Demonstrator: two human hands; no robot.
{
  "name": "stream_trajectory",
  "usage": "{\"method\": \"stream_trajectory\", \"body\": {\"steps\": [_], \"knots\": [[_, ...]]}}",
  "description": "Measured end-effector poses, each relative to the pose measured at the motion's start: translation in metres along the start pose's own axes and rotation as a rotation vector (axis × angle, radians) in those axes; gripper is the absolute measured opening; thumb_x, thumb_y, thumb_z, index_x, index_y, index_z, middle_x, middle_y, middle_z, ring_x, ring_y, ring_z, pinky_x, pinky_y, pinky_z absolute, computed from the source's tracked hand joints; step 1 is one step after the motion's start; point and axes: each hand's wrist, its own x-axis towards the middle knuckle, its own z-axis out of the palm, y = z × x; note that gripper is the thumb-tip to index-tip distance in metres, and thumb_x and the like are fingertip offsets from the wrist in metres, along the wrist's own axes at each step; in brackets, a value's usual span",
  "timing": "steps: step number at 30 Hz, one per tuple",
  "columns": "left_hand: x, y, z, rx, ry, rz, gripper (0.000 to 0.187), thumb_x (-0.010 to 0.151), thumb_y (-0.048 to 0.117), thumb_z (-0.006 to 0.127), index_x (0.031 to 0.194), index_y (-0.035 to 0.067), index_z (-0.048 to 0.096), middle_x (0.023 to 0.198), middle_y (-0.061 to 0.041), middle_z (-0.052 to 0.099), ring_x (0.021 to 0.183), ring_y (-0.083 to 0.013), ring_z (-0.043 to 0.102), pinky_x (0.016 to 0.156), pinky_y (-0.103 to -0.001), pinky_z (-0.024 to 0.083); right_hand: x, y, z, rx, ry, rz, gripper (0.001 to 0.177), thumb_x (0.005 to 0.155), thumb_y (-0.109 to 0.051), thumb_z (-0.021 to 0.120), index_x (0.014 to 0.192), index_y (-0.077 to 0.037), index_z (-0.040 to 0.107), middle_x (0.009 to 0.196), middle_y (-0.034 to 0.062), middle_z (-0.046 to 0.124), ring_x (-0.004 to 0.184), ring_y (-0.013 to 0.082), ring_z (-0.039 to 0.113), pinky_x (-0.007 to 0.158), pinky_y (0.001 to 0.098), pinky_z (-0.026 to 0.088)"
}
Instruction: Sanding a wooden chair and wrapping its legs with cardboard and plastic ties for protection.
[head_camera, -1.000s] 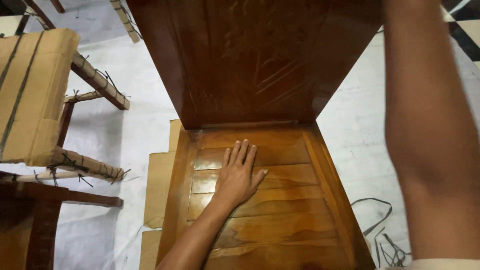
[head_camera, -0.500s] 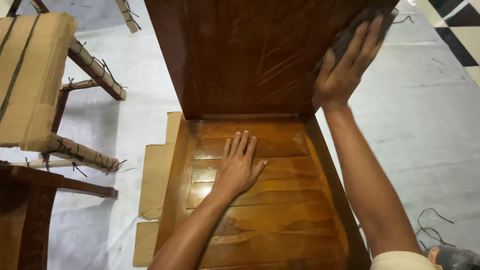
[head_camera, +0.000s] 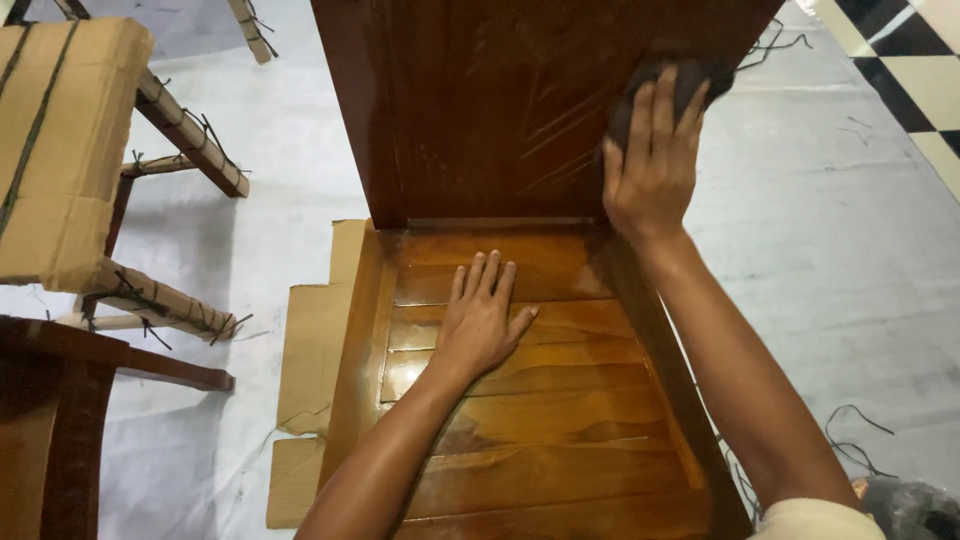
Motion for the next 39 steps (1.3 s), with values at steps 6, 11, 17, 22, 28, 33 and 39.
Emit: {"method": "stream_trajectory", "body": {"steps": [6,11,17,22,28,33,39], "knots": [[0.000,0.001,-0.002,-0.005,0.002,-0.006,0.076,0.099,0.053,0.051,0.152,-0.001,0.039,0.162,-0.025,0.030,0.153,-0.0403,0.021,0.123,-0.054,0.013,0.006,-0.026,0.006,0.074,0.071,0.012,0.065,0.118,-0.023,0.063,0.168,0.000,0.029,0.174,0.0191,0.018,0.157,0.0545,0.015,0.132,0.0617,0.027],[0.002,-0.001,0.000,0.003,-0.008,-0.013,0.077,0.099,0.053,0.051,0.152,-0.001,0.038,0.163,-0.024,0.028,0.153,-0.0396,0.020,0.122,-0.054,0.012,-0.056,-0.043,0.030,0.080,-0.177,-0.119,0.068,0.107,-0.026,0.068,0.161,0.003,0.038,0.172,0.0225,0.023,0.154,0.0581,0.020,0.125,0.0656,0.029],[-0.001,0.000,0.004,-0.015,-0.002,-0.011,0.077,0.099,0.054,0.051,0.152,-0.001,0.038,0.162,-0.024,0.029,0.152,-0.0394,0.020,0.123,-0.054,0.011,-0.021,-0.010,0.015,0.047,-0.089,-0.133,0.069,0.111,-0.033,0.066,0.166,-0.007,0.034,0.175,0.0153,0.019,0.158,0.0523,0.017,0.129,0.0658,0.023],[0.000,0.000,-0.001,-0.017,0.011,-0.015,0.077,0.099,0.053,0.051,0.152,0.000,0.040,0.162,-0.024,0.029,0.153,-0.0393,0.020,0.123,-0.054,0.012,0.052,-0.009,0.012,0.105,0.141,-0.010,0.073,0.114,-0.031,0.056,0.169,-0.010,0.014,0.177,0.0123,0.008,0.160,0.0495,0.007,0.131,0.0604,0.014],[0.000,-0.003,0.003,-0.030,0.004,-0.014,0.076,0.099,0.053,0.052,0.151,-0.001,0.040,0.162,-0.025,0.030,0.153,-0.0393,0.020,0.123,-0.054,0.012,0.031,-0.051,0.022,0.103,0.013,-0.217,0.078,0.119,-0.044,0.066,0.172,-0.007,0.022,0.176,0.0186,0.015,0.158,0.0547,0.013,0.130,0.0656,0.023],[-0.001,0.000,-0.003,-0.027,0.001,-0.012,0.077,0.098,0.052,0.053,0.151,-0.002,0.041,0.162,-0.025,0.030,0.153,-0.0403,0.021,0.123,-0.055,0.013,0.007,-0.059,0.031,0.039,-0.123,-0.412,0.076,0.110,-0.040,0.071,0.169,-0.009,0.035,0.177,0.0096,0.024,0.160,0.0477,0.022,0.128,0.0635,0.026],[-0.001,-0.003,0.004,-0.023,0.025,-0.001,0.078,0.097,0.052,0.054,0.150,-0.002,0.041,0.161,-0.025,0.031,0.152,-0.0407,0.021,0.123,-0.054,0.013,0.087,-0.053,0.001,0.011,0.044,-0.350,0.073,0.108,-0.036,0.065,0.167,-0.006,0.035,0.177,0.0131,0.024,0.159,0.0503,0.019,0.130,0.0654,0.023]]}}
